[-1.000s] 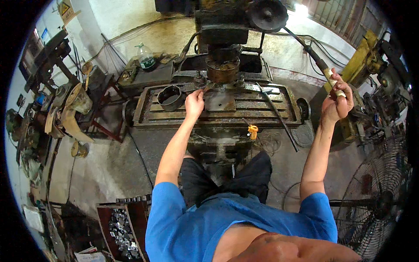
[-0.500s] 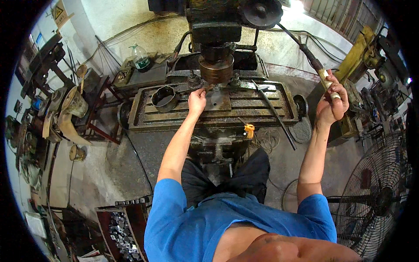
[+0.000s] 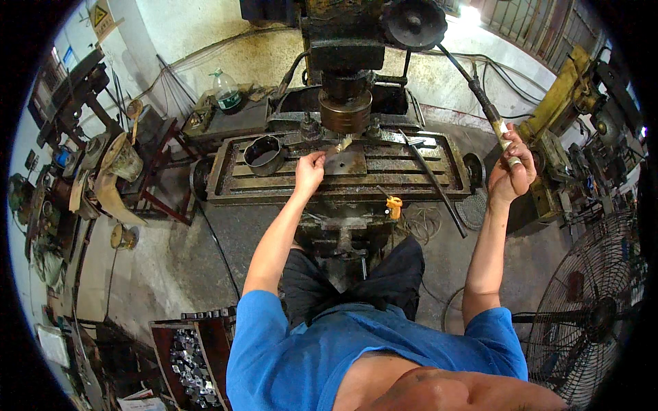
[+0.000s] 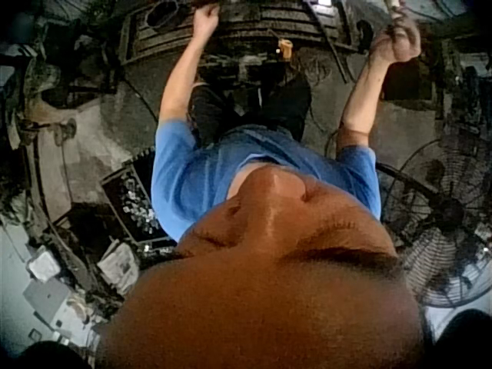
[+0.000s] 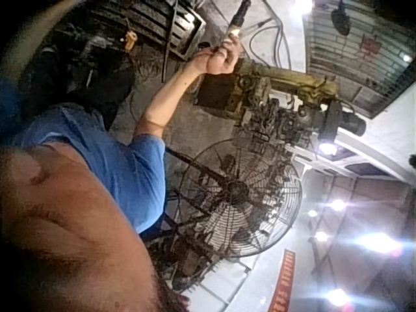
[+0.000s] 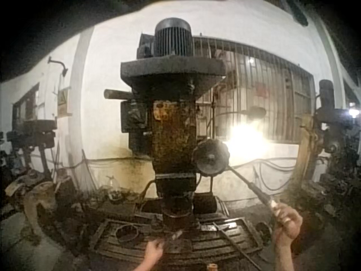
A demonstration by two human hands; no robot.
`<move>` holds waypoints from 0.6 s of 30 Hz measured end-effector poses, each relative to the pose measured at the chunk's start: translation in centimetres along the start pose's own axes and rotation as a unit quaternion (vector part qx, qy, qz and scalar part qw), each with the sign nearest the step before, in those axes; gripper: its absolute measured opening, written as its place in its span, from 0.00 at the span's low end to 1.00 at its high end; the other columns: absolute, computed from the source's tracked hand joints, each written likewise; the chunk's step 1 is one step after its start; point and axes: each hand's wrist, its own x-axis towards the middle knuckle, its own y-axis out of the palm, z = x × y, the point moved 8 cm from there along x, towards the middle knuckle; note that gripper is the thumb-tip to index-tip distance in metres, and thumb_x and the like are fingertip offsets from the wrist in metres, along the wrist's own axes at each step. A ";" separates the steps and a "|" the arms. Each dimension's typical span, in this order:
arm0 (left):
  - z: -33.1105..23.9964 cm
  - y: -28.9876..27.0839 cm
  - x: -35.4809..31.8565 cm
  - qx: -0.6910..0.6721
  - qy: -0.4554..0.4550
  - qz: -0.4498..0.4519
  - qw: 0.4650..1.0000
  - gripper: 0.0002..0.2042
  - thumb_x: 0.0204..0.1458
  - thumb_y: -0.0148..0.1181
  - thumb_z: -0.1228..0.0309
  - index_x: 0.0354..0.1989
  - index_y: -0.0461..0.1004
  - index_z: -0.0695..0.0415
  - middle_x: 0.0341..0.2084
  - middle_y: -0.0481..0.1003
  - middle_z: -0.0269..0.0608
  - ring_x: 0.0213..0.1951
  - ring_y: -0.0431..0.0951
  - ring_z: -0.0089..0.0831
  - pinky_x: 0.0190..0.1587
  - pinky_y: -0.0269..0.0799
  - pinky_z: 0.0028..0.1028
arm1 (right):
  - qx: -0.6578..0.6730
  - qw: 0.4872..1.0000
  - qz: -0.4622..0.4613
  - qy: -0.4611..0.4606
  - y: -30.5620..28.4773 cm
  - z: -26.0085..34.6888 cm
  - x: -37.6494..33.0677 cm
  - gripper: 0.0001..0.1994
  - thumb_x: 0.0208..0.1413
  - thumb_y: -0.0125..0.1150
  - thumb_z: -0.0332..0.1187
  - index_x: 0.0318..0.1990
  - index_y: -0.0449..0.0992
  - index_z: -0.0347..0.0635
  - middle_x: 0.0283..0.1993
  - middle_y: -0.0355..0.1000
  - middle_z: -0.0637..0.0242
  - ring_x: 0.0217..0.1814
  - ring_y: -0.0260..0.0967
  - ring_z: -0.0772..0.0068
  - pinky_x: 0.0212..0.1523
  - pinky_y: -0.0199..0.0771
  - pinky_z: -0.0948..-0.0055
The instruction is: The person operates a drilling machine by placing metal components onto the worktable, using a brush to clear debris, and lowering the drill head to process each piece before placing them back into a storage bin.
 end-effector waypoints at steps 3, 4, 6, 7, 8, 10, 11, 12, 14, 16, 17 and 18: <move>-0.4 0.0 -0.5 -0.015 0.024 0.012 1.000 0.11 0.49 0.49 0.72 0.37 0.73 0.64 0.31 0.75 0.51 0.36 0.76 0.39 0.38 0.69 0.29 | 0.005 0.999 -0.020 0.025 0.0 -0.2 -0.6 0.09 0.33 0.43 0.26 0.23 0.70 0.33 0.23 0.64 0.64 0.44 0.64 0.55 0.62 0.38 0.43; -0.3 0.0 -0.6 -0.017 0.021 0.011 1.000 0.11 0.49 0.49 0.72 0.37 0.73 0.64 0.31 0.75 0.51 0.36 0.76 0.39 0.38 0.69 0.29 | 0.010 1.000 -0.014 0.019 0.0 -0.3 -0.7 0.09 0.33 0.43 0.26 0.23 0.70 0.33 0.23 0.64 0.64 0.44 0.64 0.55 0.62 0.39 0.43; -0.1 0.0 -0.6 -0.016 0.017 0.010 1.000 0.11 0.49 0.49 0.72 0.37 0.73 0.64 0.31 0.75 0.51 0.36 0.76 0.39 0.38 0.69 0.30 | 0.019 1.000 -0.001 0.007 -0.2 -0.6 -1.0 0.10 0.32 0.43 0.25 0.23 0.71 0.33 0.23 0.65 0.64 0.44 0.64 0.55 0.62 0.39 0.43; 0.0 0.0 -0.6 -0.012 0.017 0.009 1.000 0.11 0.49 0.49 0.72 0.37 0.73 0.64 0.31 0.75 0.51 0.36 0.76 0.39 0.39 0.69 0.30 | 0.017 1.000 -0.002 0.006 -0.3 -0.7 -1.2 0.10 0.33 0.43 0.25 0.23 0.71 0.33 0.23 0.65 0.63 0.44 0.64 0.55 0.62 0.39 0.43; 0.0 0.0 -0.7 -0.004 0.020 0.007 1.000 0.11 0.49 0.49 0.72 0.37 0.73 0.64 0.31 0.75 0.51 0.36 0.76 0.39 0.39 0.69 0.30 | 0.015 1.000 -0.003 0.005 -0.3 -0.7 -1.3 0.10 0.33 0.43 0.26 0.23 0.71 0.33 0.23 0.65 0.63 0.44 0.64 0.55 0.62 0.39 0.43; 0.2 -0.1 -0.7 0.005 0.020 0.003 1.000 0.11 0.49 0.49 0.72 0.38 0.73 0.64 0.30 0.75 0.50 0.34 0.76 0.38 0.37 0.69 0.30 | 0.014 1.000 -0.006 0.004 -0.4 -0.9 -1.5 0.10 0.33 0.43 0.26 0.23 0.71 0.33 0.22 0.65 0.63 0.44 0.64 0.56 0.62 0.40 0.43; 0.4 0.0 -0.7 0.006 0.017 0.000 1.000 0.12 0.49 0.49 0.71 0.38 0.73 0.64 0.29 0.76 0.50 0.32 0.77 0.37 0.35 0.70 0.30 | 0.011 1.000 -0.004 0.002 -0.6 -1.1 -1.6 0.10 0.33 0.44 0.26 0.23 0.71 0.32 0.25 0.66 0.59 0.43 0.64 0.56 0.61 0.41 0.44; -0.1 0.1 -0.8 -0.004 0.013 0.011 1.000 0.12 0.50 0.49 0.71 0.39 0.72 0.64 0.26 0.74 0.47 0.27 0.75 0.34 0.31 0.68 0.29 | 0.007 1.000 -0.004 -0.002 -0.8 -1.1 -1.7 0.10 0.33 0.45 0.27 0.23 0.70 0.31 0.27 0.67 0.55 0.42 0.65 0.56 0.61 0.42 0.44; -1.1 0.5 -1.2 -0.035 0.004 0.047 0.998 0.12 0.53 0.47 0.71 0.43 0.70 0.65 0.18 0.71 0.41 0.17 0.69 0.26 0.19 0.63 0.25 | 0.005 1.000 -0.001 -0.003 -1.2 -1.0 -1.5 0.10 0.33 0.46 0.28 0.23 0.70 0.31 0.29 0.68 0.51 0.41 0.66 0.56 0.60 0.44 0.45; -2.1 0.5 -1.5 -0.060 0.003 0.075 0.995 0.13 0.54 0.46 0.71 0.45 0.69 0.65 0.13 0.68 0.37 0.11 0.66 0.20 0.13 0.61 0.23 | 0.009 1.000 -0.004 0.002 -1.1 -0.8 -1.2 0.10 0.33 0.47 0.29 0.23 0.70 0.30 0.29 0.69 0.50 0.41 0.66 0.56 0.60 0.45 0.45; -2.5 0.7 -1.5 -0.067 0.006 0.080 0.995 0.13 0.54 0.46 0.71 0.45 0.68 0.65 0.13 0.69 0.37 0.11 0.66 0.20 0.13 0.62 0.23 | 0.000 1.000 -0.006 0.003 -1.1 -0.6 -0.9 0.11 0.33 0.47 0.29 0.23 0.70 0.30 0.30 0.69 0.50 0.41 0.66 0.56 0.60 0.45 0.45; -2.7 0.6 -1.6 -0.070 0.010 0.087 0.994 0.13 0.54 0.46 0.71 0.45 0.68 0.65 0.13 0.69 0.38 0.12 0.67 0.21 0.14 0.63 0.23 | -0.009 1.000 -0.015 0.005 -0.6 -0.2 -0.7 0.11 0.33 0.47 0.30 0.23 0.70 0.30 0.30 0.69 0.50 0.41 0.67 0.56 0.60 0.45 0.45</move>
